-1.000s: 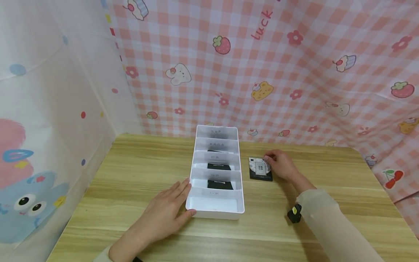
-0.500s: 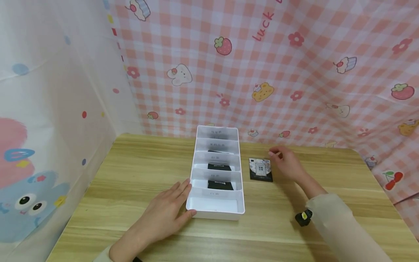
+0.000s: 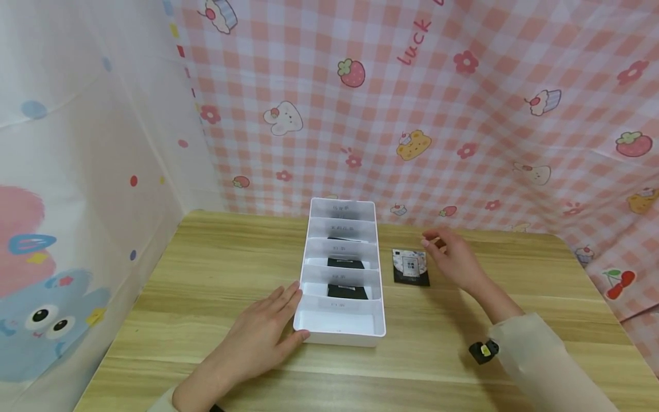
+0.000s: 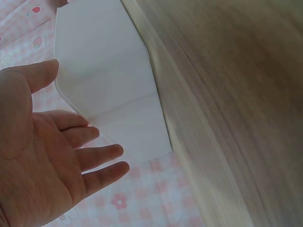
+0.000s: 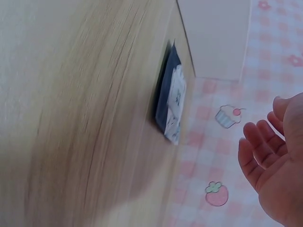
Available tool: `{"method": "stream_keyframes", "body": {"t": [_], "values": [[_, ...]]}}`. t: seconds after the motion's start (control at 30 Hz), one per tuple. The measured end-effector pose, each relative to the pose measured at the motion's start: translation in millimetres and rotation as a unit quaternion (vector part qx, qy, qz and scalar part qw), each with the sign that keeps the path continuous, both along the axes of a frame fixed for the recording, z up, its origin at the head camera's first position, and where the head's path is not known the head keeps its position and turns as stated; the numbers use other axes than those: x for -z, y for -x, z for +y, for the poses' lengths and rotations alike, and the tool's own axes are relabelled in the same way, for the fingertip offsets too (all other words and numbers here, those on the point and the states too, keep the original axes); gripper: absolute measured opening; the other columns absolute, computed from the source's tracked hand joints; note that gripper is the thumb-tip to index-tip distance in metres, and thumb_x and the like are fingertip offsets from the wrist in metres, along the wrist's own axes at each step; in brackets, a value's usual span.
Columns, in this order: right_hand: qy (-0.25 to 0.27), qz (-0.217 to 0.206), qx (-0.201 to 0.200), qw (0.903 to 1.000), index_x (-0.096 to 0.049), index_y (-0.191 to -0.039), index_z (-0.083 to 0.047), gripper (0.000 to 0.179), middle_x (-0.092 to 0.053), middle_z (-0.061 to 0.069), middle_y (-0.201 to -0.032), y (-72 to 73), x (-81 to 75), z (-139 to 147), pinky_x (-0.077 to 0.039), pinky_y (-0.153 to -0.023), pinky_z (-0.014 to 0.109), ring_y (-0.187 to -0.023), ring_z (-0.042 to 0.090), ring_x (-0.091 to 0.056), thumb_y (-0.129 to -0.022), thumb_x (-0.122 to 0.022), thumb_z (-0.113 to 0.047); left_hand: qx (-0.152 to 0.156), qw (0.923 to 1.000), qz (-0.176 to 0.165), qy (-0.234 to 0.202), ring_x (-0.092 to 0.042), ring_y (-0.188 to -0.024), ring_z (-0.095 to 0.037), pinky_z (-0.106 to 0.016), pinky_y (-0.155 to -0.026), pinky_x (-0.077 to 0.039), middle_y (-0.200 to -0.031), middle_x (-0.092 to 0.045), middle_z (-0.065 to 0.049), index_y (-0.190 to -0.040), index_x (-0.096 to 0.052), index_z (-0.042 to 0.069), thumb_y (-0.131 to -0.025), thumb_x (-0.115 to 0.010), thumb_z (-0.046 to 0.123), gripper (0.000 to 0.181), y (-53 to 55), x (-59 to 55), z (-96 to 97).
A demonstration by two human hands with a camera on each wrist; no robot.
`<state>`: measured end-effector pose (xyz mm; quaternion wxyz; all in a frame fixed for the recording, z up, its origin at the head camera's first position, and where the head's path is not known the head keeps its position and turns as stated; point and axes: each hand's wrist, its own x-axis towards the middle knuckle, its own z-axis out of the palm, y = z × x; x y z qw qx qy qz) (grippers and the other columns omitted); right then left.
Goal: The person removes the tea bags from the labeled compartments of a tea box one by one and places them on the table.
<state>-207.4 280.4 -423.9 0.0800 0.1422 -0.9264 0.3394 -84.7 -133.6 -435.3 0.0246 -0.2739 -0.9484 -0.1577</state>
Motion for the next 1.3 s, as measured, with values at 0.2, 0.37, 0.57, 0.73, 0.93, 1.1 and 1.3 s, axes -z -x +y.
{"method": "stream_keyframes", "body": {"t": [0.2,0.37,0.57,0.73,0.93,1.1,1.3], "values": [[0.005,0.022,-0.006,0.9997,-0.066,-0.127,0.005,0.026,-0.068,0.021,-0.119,-9.8,-5.2,-6.5,-0.058,-0.078,0.044,-0.100,0.034,-0.067,-0.107,-0.062,-0.011,0.003,1.0000,-0.004,-0.002,-0.046,-0.145,-0.041,-0.060,-0.113,-0.043,-0.165,-0.039,-0.013,-0.155,-0.047,-0.001,-0.102,-0.064,0.050,0.075,0.2,-0.2,0.4],[0.013,0.042,-0.020,0.9988,-0.067,-0.125,0.004,0.023,-0.068,0.021,-0.119,-18.5,-8.9,-13.1,-0.056,-0.074,0.034,-0.096,0.031,-0.067,-0.104,-0.065,-0.006,0.003,1.0000,-0.005,-0.002,-0.045,-0.146,-0.041,-0.060,-0.113,-0.043,-0.165,-0.039,-0.013,-0.156,-0.047,-0.001,-0.102,-0.063,0.050,0.075,0.3,-0.5,0.3],[0.022,0.056,-0.037,0.9975,-0.067,-0.125,0.004,0.024,-0.069,0.019,-0.117,-29.5,-14.4,-22.8,-0.057,-0.073,0.031,-0.092,0.025,-0.066,-0.102,-0.067,-0.003,0.001,1.0000,-0.008,-0.001,-0.045,-0.146,-0.040,-0.060,-0.113,-0.043,-0.166,-0.039,-0.013,-0.156,-0.047,0.000,-0.103,-0.063,0.050,0.075,0.5,-0.3,0.3],[0.027,0.077,-0.054,0.9952,-0.068,-0.123,0.004,0.024,-0.069,0.016,-0.117,-35.2,-15.2,-29.2,-0.060,-0.075,0.041,-0.095,0.025,-0.067,-0.099,-0.070,-0.001,0.002,1.0000,-0.007,-0.001,-0.045,-0.146,-0.040,-0.060,-0.113,-0.043,-0.166,-0.039,-0.013,-0.156,-0.047,0.000,-0.103,-0.063,0.050,0.075,0.8,0.4,0.4],[0.024,0.095,-0.065,0.9931,-0.068,-0.124,0.002,0.029,-0.069,0.015,-0.119,-40.9,-15.6,-34.9,-0.058,-0.080,0.052,-0.098,0.028,-0.067,-0.096,-0.074,-0.001,0.003,1.0000,-0.004,-0.002,-0.045,-0.146,-0.040,-0.060,-0.112,-0.044,-0.166,-0.039,-0.012,-0.156,-0.047,0.000,-0.103,-0.063,0.050,0.075,1.2,1.2,0.4],[0.020,0.091,-0.071,0.9931,-0.069,-0.125,-0.001,0.034,-0.070,0.013,-0.120,-45.7,-15.3,-41.2,-0.057,-0.086,0.054,-0.103,0.029,-0.067,-0.093,-0.079,-0.006,0.003,1.0000,-0.002,-0.002,-0.045,-0.146,-0.041,-0.060,-0.112,-0.044,-0.165,-0.039,-0.014,-0.156,-0.047,0.000,-0.102,-0.063,0.050,0.076,1.5,1.3,0.3],[0.012,0.103,-0.092,0.9903,-0.070,-0.127,-0.005,0.041,-0.070,0.009,-0.127,-50.1,-13.5,-50.7,-0.050,-0.099,0.050,-0.118,0.030,-0.066,-0.089,-0.084,-0.013,0.003,1.0000,-0.002,-0.002,-0.045,-0.146,-0.041,-0.060,-0.113,-0.043,-0.165,-0.039,-0.015,-0.156,-0.047,0.000,-0.103,-0.062,0.051,0.076,1.0,1.2,-0.2]]}}
